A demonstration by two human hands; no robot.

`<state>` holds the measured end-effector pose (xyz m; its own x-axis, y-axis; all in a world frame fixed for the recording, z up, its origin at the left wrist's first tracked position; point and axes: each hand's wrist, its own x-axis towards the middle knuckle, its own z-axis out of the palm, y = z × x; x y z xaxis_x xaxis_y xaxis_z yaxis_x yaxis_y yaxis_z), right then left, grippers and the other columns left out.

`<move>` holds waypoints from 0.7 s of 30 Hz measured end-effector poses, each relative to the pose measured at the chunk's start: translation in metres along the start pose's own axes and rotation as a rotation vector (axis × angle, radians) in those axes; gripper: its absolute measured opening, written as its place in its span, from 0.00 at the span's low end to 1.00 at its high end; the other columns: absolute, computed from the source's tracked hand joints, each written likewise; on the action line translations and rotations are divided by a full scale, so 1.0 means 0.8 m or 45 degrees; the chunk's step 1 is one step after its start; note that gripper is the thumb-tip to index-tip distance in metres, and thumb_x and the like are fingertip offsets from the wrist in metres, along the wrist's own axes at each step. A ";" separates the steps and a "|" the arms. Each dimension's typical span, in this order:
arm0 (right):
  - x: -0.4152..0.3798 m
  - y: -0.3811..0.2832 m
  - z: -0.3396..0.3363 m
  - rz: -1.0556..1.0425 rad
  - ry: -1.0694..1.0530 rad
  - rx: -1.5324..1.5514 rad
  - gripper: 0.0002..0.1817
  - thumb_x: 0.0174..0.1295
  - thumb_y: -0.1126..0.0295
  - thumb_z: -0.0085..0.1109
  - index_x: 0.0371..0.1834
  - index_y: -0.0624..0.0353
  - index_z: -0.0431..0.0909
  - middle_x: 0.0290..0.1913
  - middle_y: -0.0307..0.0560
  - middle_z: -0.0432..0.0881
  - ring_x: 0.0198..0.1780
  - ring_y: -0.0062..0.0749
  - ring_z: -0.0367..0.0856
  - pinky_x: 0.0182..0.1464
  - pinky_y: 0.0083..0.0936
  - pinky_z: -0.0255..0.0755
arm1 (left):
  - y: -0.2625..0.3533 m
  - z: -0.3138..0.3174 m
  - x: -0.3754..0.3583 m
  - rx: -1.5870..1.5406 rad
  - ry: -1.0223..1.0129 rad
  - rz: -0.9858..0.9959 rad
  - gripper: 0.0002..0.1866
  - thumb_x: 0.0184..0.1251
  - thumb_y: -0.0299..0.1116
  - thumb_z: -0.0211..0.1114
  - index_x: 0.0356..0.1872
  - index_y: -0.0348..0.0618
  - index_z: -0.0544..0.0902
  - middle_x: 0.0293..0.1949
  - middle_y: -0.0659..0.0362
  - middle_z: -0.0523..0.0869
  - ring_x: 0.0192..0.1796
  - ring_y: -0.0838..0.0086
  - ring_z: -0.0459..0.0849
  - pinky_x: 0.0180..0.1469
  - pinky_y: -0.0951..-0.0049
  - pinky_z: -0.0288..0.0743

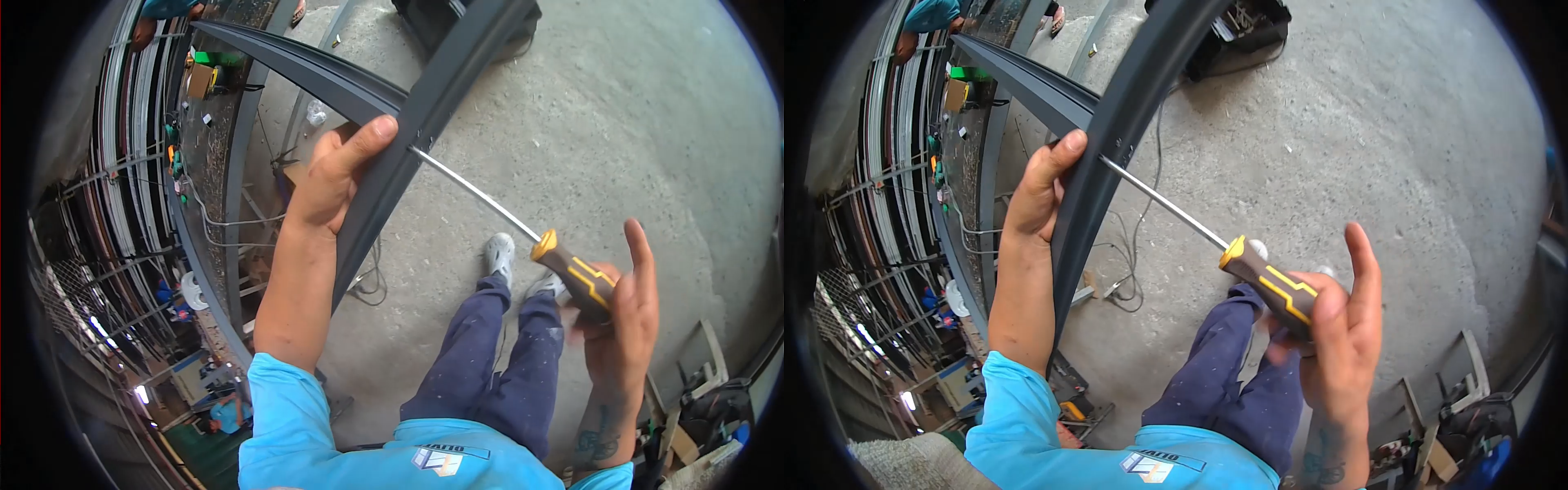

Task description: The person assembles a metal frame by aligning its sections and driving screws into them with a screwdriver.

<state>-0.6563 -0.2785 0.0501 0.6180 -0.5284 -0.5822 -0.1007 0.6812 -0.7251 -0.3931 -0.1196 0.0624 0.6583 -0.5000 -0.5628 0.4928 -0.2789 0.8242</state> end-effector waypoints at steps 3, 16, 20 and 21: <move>-0.001 0.031 -0.021 -0.454 -0.182 -0.328 0.38 0.61 0.70 0.63 0.70 0.65 0.52 0.49 0.54 0.77 0.48 0.30 0.77 0.52 0.24 0.72 | 0.002 0.005 -0.004 0.059 0.042 0.031 0.22 0.59 0.41 0.71 0.43 0.29 0.78 0.33 0.56 0.84 0.30 0.82 0.83 0.30 0.84 0.78; 0.009 -0.011 0.004 -1.081 -0.481 -1.331 0.14 0.57 0.77 0.59 0.48 0.60 0.78 0.42 0.59 0.80 0.37 0.43 0.82 0.36 0.29 0.77 | 0.025 -0.012 0.006 -0.266 -0.033 -0.044 0.27 0.64 0.52 0.64 0.49 0.35 0.77 0.44 0.55 0.82 0.47 0.75 0.79 0.51 0.75 0.73; 0.010 -0.015 0.013 -1.215 -0.470 -1.419 0.13 0.58 0.80 0.56 0.47 0.62 0.77 0.42 0.62 0.80 0.38 0.49 0.82 0.39 0.33 0.77 | 0.028 -0.006 0.022 -0.234 0.076 -0.185 0.46 0.64 0.69 0.51 0.60 0.26 0.70 0.60 0.42 0.73 0.64 0.60 0.70 0.65 0.65 0.64; 0.007 -0.017 0.015 -1.202 -0.478 -1.426 0.13 0.58 0.79 0.56 0.47 0.62 0.78 0.43 0.62 0.80 0.38 0.49 0.82 0.39 0.34 0.77 | 0.027 -0.002 0.032 -0.217 0.221 -0.314 0.50 0.64 0.70 0.50 0.64 0.23 0.65 0.67 0.39 0.64 0.73 0.54 0.58 0.69 0.63 0.57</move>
<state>-0.6423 -0.2850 0.0611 0.9333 -0.2644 0.2429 0.0176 -0.6420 -0.7665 -0.3649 -0.1369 0.0659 0.5876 -0.2834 -0.7579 0.7272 -0.2258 0.6482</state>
